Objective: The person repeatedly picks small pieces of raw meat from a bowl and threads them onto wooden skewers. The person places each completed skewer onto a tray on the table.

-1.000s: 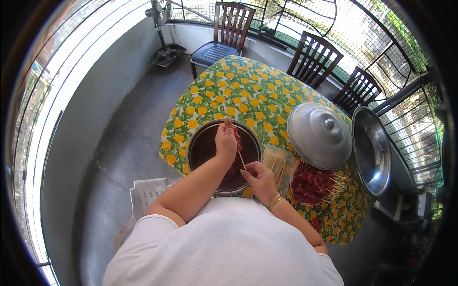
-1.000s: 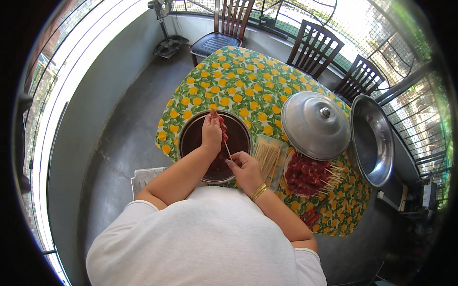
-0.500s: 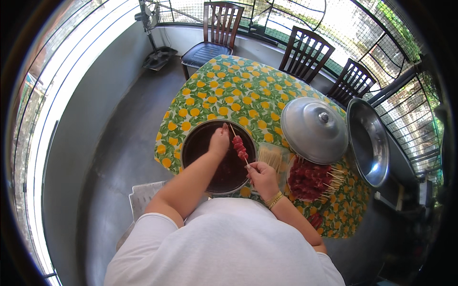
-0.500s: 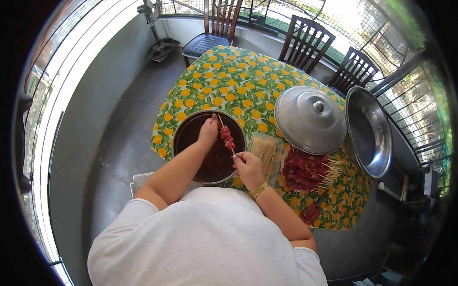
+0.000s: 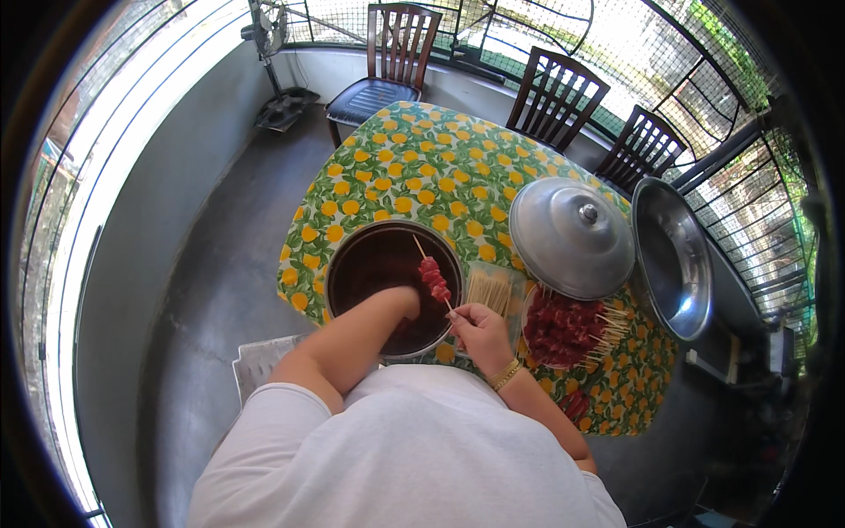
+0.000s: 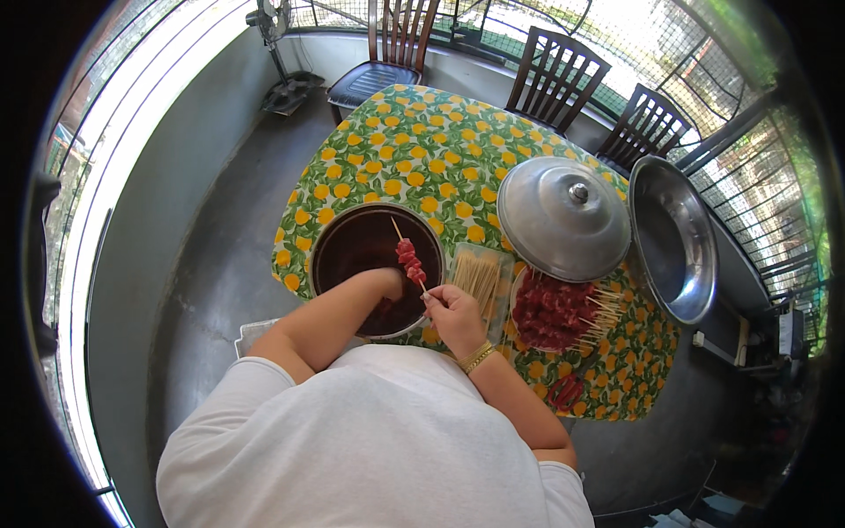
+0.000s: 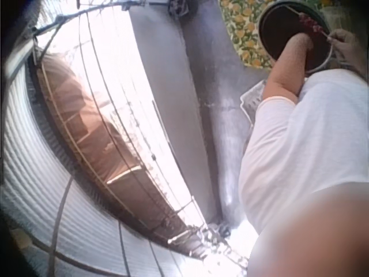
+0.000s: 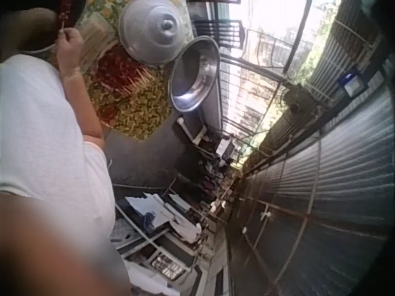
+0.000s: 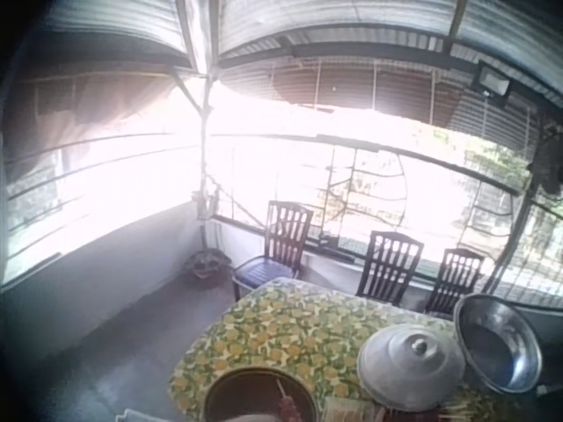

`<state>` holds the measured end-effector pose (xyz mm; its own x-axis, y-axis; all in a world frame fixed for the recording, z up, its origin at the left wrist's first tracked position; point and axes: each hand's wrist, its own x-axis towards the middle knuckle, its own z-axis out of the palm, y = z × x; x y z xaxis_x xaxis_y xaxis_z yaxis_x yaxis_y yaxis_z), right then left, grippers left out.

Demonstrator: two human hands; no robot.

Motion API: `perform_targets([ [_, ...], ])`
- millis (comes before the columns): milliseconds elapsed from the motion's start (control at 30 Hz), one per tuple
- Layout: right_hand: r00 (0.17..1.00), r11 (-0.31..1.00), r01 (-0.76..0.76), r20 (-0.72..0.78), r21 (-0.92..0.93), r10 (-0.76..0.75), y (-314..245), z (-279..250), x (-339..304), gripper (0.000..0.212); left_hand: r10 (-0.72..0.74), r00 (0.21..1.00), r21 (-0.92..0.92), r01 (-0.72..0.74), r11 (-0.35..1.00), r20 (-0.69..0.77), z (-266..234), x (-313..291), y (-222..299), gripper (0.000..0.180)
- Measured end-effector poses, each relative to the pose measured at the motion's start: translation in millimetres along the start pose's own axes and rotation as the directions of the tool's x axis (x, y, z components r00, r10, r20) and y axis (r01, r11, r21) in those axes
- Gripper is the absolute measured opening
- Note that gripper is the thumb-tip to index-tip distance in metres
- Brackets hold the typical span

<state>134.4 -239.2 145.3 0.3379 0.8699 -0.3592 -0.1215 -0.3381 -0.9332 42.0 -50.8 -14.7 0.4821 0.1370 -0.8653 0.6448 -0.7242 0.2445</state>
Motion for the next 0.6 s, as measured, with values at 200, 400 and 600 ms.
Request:
perform_targets([
  [200,0.999,0.999,-0.04,-0.009,0.005,0.04,6.1,-3.7,-1.6,0.012,0.06,0.983,-0.984,-0.174,0.03,-0.172,-2.2,-72.7,-60.5,0.044],
  [400,0.998,0.998,-0.053,0.041,-0.035,0.054,11.8,1.2,-0.8,0.012,-0.135,0.939,-0.861,-0.345,-0.374,-0.317,-3.1,-93.7,-62.0,0.045],
  [600,0.998,0.987,0.043,0.057,-0.156,-0.035,17.7,4.9,-3.2,0.01,-0.229,0.913,-0.718,-0.407,-0.565,-0.337,-4.9,-95.0,-58.8,0.036],
])
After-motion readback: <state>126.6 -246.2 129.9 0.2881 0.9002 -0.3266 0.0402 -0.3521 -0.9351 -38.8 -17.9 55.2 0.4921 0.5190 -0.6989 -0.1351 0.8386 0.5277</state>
